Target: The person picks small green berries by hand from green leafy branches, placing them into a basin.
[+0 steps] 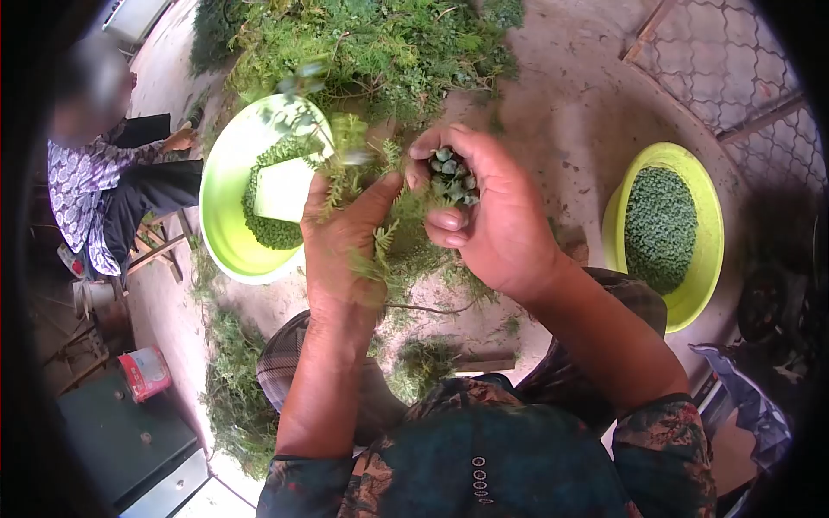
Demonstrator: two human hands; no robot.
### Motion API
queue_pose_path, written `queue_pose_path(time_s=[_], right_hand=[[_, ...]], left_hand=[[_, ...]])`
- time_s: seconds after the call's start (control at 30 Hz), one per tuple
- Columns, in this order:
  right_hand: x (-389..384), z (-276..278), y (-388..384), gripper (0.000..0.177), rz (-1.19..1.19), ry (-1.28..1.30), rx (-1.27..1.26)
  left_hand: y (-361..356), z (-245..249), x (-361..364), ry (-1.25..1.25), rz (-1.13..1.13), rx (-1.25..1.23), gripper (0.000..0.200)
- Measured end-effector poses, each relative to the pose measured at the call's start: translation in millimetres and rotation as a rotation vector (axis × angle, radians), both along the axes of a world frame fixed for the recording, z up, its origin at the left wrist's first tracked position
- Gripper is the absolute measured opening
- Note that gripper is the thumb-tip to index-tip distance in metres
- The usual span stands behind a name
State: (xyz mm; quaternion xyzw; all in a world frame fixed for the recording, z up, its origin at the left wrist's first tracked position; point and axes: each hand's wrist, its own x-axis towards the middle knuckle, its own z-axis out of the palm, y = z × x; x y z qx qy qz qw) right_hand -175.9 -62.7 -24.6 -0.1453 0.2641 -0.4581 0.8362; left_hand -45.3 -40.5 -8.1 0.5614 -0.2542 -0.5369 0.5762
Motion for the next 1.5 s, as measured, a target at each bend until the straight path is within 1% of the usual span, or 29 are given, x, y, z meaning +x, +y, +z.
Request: queue_pose_path(time_s=[0.03,0.07,0.1,0.2,0.27,0.3,0.33,0.4,0.43,0.5,0.53,0.6,0.7,0.73,0.8,0.83,0.9,0.93,0.97,1.0,1.07,1.1,1.23,1.3,1.33,1.4,1.43,1.47,1.5], right_hand=[[-0.4,1.7,1.0,0.026,-0.003,-0.001,0.001],[-1.3,4.7,1.8,0.030,-0.004,0.041,-0.014],[-1.9,6.5,1.7,0.034,-0.004,0.084,-0.029],[0.7,3.2,3.9,0.038,-0.046,0.165,-0.067],[0.4,0.1,3.6,0.039,-0.052,0.156,-0.067],[0.2,-0.4,2.7,0.041,-0.061,0.148,-0.075],[0.8,0.1,3.3,0.041,-0.063,0.147,-0.074],[3.3,0.7,4.1,0.043,-0.083,0.308,-0.070],[4.2,1.0,4.1,0.043,-0.082,0.306,-0.071],[5.9,1.6,4.0,0.044,-0.120,0.446,-0.140],[6.1,3.2,5.6,0.044,-0.117,0.446,-0.139],[5.9,7.0,8.6,0.039,-0.140,0.476,-0.277],[9.6,-2.2,4.5,0.037,-0.187,0.549,-0.360],[10.3,-7.2,3.0,0.036,-0.211,0.589,-0.400],[11.9,-13.1,2.3,0.035,-0.258,0.665,-0.478],[13.2,-13.1,2.7,0.035,-0.256,0.666,-0.477],[15.8,-11.9,3.6,0.037,-0.276,0.689,-0.496],[15.9,-10.9,3.7,0.037,-0.272,0.690,-0.496],[15.0,-8.8,3.8,0.037,-0.223,0.598,-0.404],[13.6,-6.0,3.3,0.037,-0.174,0.505,-0.312],[11.2,-1.5,1.8,0.038,-0.075,0.315,-0.130],[11.1,-0.4,2.1,0.038,-0.027,0.219,-0.037],[12.0,1.7,4.7,0.031,0.015,0.198,-0.036],[16.0,1.6,7.2,0.026,-0.047,0.294,-0.208],[17.2,1.3,6.9,0.026,-0.045,0.292,-0.209],[18.1,0.5,4.7,0.015,0.024,0.365,-0.189],[16.9,-1.2,3.3,0.015,0.026,0.363,-0.191],[15.2,-3.9,1.4,0.012,0.039,0.287,-0.149],[14.3,-6.3,0.3,0.011,0.051,0.212,-0.108]], left_hand=[[1.5,4.6,-2.2,0.024,-0.007,0.009,0.029],[1.6,0.6,0.3,0.023,-0.009,0.008,0.029],[-0.6,-1.6,3.3,0.163,-0.111,0.017,0.027],[4.2,3.8,-1.0,0.136,-0.182,-0.004,0.024],[5.9,3.3,-3.2,0.125,-0.262,-0.076,0.022],[5.7,3.1,-5.0,0.125,-0.263,-0.078,0.022],[6.3,2.7,-6.6,0.087,-0.263,-0.107,0.021],[7.6,0.8,-10.3,0.012,-0.259,-0.166,0.020],[9.2,-1.0,-12.4,0.029,-0.208,-0.141,0.022],[9.4,-1.3,-13.0,-0.010,-0.222,-0.171,0.024],[10.9,-1.2,-13.5,-0.047,-0.235,-0.201,0.025],[12.6,1.1,-15.2,-0.016,-0.205,-0.211,0.024],[8.6,1.7,-9.3,-0.154,-0.277,-0.120,0.022],[8.5,0.9,-7.5,-0.150,-0.274,-0.119,0.022],[9.6,-2.6,-4.7,-0.349,-0.318,-0.102,0.020],[10.9,-11.1,-4.2,-0.275,-0.301,-0.179,0.020],[12.9,-12.1,-3.5,-0.222,-0.312,-0.205,0.020],[14.0,-12.9,-3.0,-0.169,-0.324,-0.231,0.019],[12.8,-16.1,-2.5,-0.372,-0.322,-0.283,0.021],[12.9,-9.1,-2.9,-0.371,-0.318,-0.281,0.021],[12.3,10.6,-5.5,-0.024,-0.300,-0.036,0.022],[12.7,4.5,-8.6,-0.042,-0.221,-0.057,0.023],[13.8,5.5,-0.9,0.003,-0.254,-0.098,0.022],[16.8,8.9,0.2,0.082,-0.220,-0.171,0.019],[16.0,7.0,1.0,0.080,-0.218,-0.171,0.019],[12.7,1.1,2.5,-0.072,-0.163,-0.112,0.016],[13.2,1.1,2.8,-0.006,-0.192,-0.120,0.015],[11.9,-4.1,6.2,-0.008,-0.190,-0.124,0.015],[9.8,-11.0,11.0,0.112,-0.199,-0.045,0.017]])
